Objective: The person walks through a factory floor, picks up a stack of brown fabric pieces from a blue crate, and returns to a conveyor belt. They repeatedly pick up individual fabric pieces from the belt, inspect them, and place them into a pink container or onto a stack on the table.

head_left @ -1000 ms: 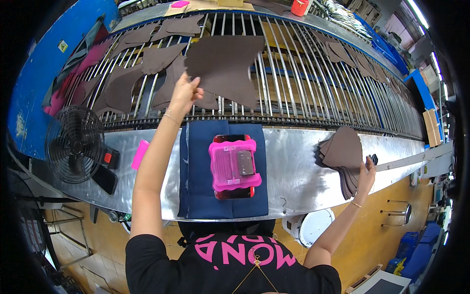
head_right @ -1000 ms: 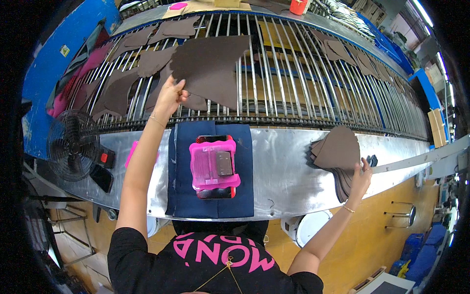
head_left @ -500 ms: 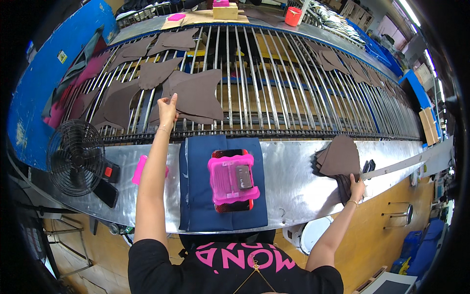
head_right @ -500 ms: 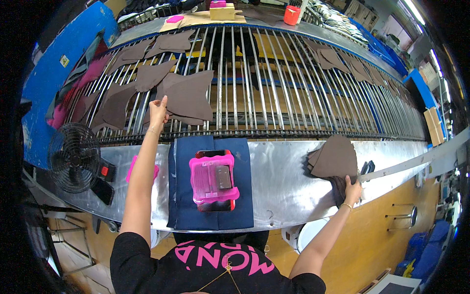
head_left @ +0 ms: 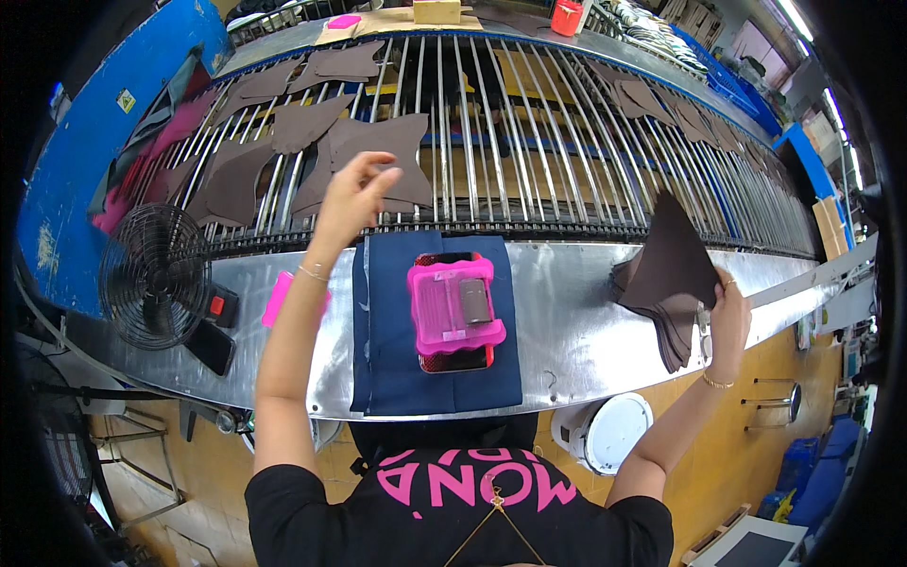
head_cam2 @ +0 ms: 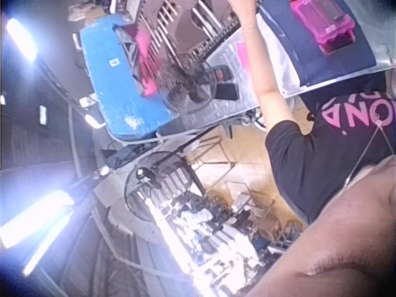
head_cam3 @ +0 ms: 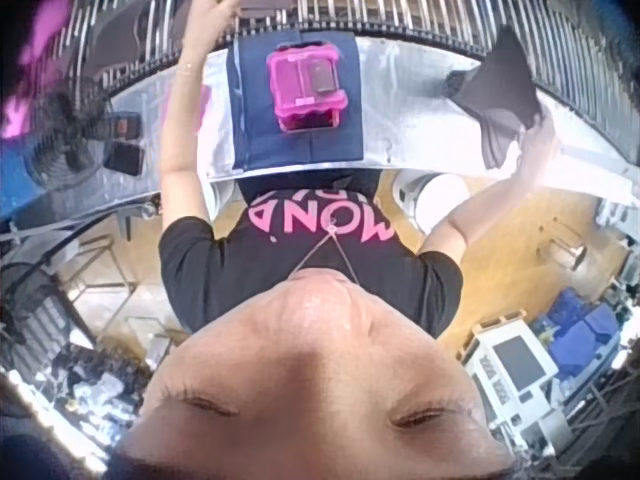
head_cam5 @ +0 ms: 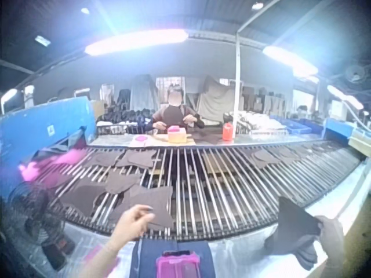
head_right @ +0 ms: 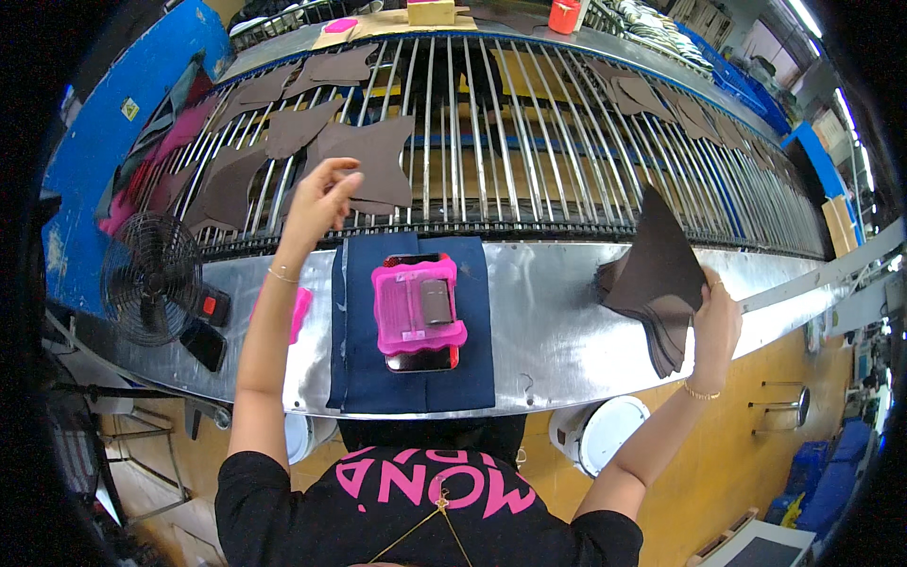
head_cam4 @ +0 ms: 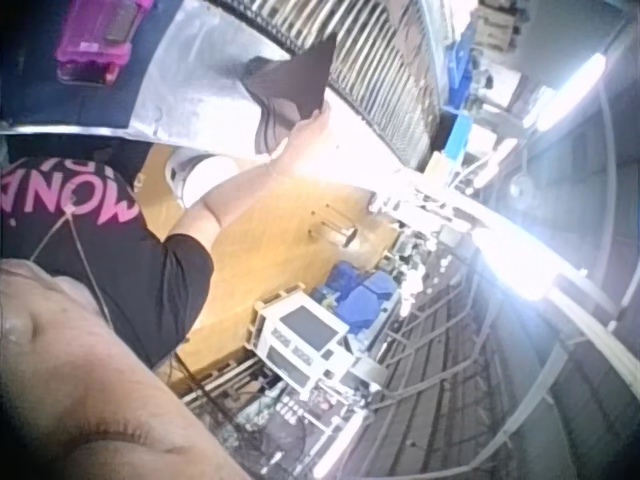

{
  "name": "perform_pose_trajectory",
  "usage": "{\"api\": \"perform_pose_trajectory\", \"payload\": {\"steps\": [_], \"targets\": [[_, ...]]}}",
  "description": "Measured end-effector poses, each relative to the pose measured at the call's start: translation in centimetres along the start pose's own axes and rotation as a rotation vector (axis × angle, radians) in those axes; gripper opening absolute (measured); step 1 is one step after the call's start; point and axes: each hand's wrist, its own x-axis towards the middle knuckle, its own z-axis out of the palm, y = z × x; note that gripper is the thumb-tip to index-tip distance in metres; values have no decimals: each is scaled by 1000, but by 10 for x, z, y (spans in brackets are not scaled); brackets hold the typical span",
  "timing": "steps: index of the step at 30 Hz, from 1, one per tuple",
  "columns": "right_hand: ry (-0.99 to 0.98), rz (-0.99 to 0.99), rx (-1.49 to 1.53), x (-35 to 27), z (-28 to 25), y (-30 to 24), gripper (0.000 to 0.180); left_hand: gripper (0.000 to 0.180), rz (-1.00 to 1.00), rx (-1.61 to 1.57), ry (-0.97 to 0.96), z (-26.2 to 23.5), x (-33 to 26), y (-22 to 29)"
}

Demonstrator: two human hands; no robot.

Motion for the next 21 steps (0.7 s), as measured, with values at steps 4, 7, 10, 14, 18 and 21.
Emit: {"api": "perform_pose_trajectory", "payload": {"steps": [4, 7, 10, 14, 18, 21], "targets": [[48, -130, 509, -10, -60, -52, 27, 42, 304, 110, -88, 49, -16, 39], [183, -220, 1065, -7, -62, -80, 26, 45, 510, 71, 40, 74, -33, 57], [333, -217, 1297, -10, -35, -125, 32, 42, 185, -174, -189, 47, -56, 75], [-87, -343, 1449, -23, 7, -157, 21, 24, -92, -186, -141, -31, -89, 101], [-335, -558, 1355, -48, 45, -209, 23, 17, 48, -11, 26, -85, -113, 93], [-321, -691, 1180, -57, 65, -223, 20, 11, 45, 125, 75, -99, -134, 90]]}}
